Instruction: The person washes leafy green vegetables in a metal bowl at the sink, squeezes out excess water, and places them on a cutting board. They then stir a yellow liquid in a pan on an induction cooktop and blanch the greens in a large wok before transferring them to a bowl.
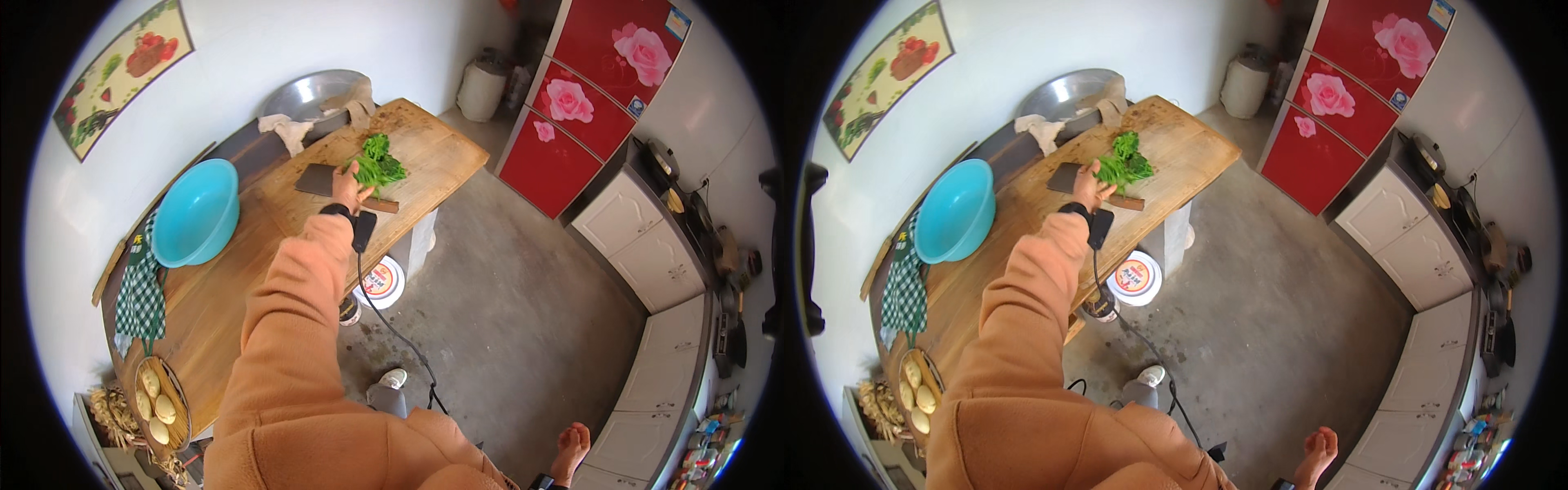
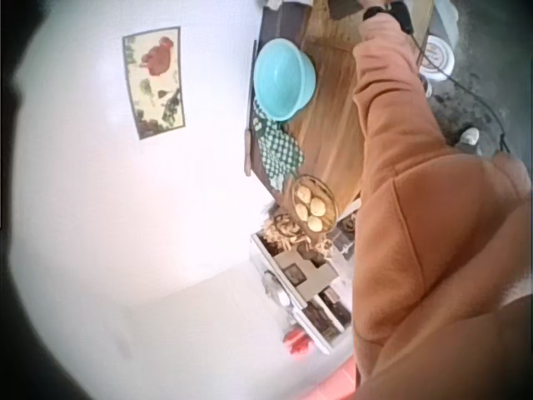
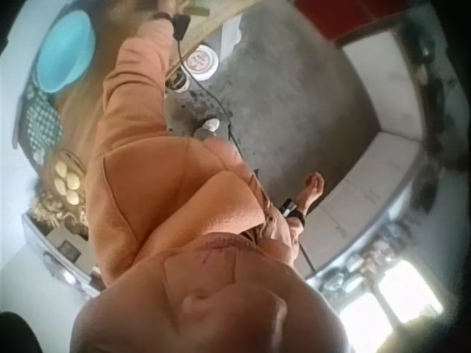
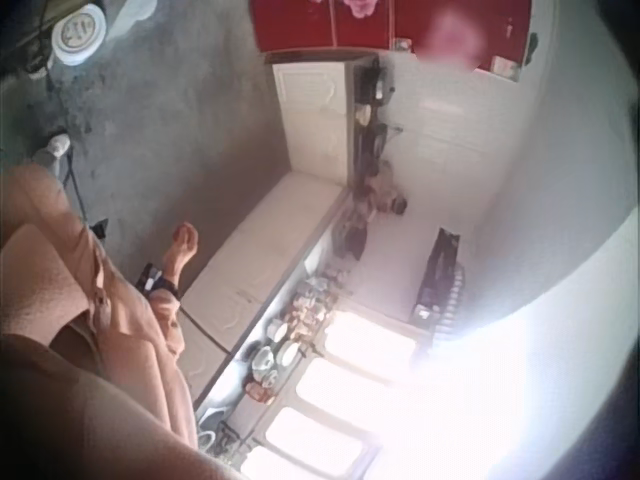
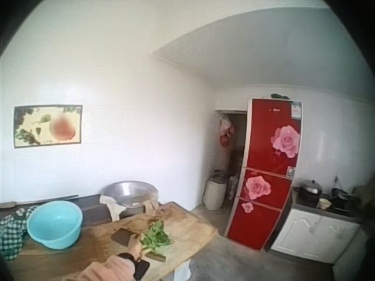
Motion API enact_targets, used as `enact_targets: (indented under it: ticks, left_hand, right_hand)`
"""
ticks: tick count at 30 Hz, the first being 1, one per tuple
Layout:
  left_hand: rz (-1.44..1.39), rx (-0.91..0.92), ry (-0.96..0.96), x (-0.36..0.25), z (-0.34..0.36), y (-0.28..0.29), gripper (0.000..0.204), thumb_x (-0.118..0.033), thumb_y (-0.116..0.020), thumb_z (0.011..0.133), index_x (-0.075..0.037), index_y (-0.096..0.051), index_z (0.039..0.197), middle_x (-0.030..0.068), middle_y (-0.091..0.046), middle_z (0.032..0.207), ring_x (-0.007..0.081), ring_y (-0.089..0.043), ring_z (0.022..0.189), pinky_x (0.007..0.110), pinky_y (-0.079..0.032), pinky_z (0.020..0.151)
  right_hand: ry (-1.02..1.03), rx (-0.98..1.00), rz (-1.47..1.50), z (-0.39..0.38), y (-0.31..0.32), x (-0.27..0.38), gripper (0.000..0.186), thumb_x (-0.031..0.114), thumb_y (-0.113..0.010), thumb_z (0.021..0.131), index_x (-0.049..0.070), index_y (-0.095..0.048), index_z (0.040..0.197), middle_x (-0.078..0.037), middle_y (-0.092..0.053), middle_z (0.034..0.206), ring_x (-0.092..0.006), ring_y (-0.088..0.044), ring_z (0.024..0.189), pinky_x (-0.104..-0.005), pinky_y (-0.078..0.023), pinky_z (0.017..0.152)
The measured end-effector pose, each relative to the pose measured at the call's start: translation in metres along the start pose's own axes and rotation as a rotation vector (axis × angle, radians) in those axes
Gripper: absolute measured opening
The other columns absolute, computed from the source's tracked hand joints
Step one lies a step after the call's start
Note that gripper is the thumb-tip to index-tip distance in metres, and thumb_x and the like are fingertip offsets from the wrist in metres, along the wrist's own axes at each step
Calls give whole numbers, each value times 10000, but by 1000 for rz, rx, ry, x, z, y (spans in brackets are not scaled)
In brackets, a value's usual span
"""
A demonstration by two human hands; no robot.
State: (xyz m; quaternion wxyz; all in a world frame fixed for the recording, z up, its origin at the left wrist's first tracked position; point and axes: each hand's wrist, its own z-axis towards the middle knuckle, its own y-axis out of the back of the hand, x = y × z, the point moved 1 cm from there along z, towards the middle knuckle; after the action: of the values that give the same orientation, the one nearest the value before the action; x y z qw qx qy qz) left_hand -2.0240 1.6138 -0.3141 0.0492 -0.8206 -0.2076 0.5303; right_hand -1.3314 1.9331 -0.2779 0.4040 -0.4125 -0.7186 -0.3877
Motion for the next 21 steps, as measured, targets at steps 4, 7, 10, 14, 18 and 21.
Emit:
enact_targets:
  ticks: [4,7,10,14,18,21]
  left_hand:
    - [254,-55,25,-3,11,-16,665,-89,-468,986,-217,-68,1502,145,-302,1465,350,-401,1261,542,-470,985]
    - [108,-12,-3,26,-16,-10,469,-146,-469,971,-158,-268,1395,117,-442,1340,319,-526,1147,532,-512,912]
    - [60,197,201,70,-61,-16,264,-189,-470,962,-108,-474,1213,102,-537,1159,281,-582,1047,486,-529,868]
    - [119,469,405,136,-195,-63,210,-129,-528,922,-68,-560,1121,105,-576,1091,266,-599,1004,441,-517,877]
    - [35,1073,588,244,-425,-157,276,-150,-608,885,-57,-565,1141,90,-623,1001,219,-620,950,392,-522,847]
    - [82,1379,698,305,-577,-214,298,-170,-597,902,-45,-571,1171,98,-643,1059,212,-625,993,358,-520,866]
  right_hand:
    - [-44,7,-14,18,-22,15,76,140,-548,907,133,-610,950,34,-557,768,-69,-538,668,-196,-440,593]
    - [-67,-18,7,5,-31,20,74,143,-547,913,136,-612,947,39,-558,773,-63,-537,670,-195,-438,591]
    - [-72,-62,56,-18,-30,6,70,145,-547,918,139,-612,944,43,-559,781,-55,-535,677,-193,-435,592]
    - [-31,-80,161,-36,53,-23,79,134,-526,922,121,-604,919,48,-518,757,-49,-482,671,-202,-410,621]
    - [-13,-338,180,-67,237,-21,62,147,-582,902,99,-618,922,58,-509,766,-50,-464,673,-213,-406,620]
    - [-66,-596,249,-112,345,-43,139,131,-596,883,54,-655,982,3,-615,803,-99,-572,718,-245,-477,660]
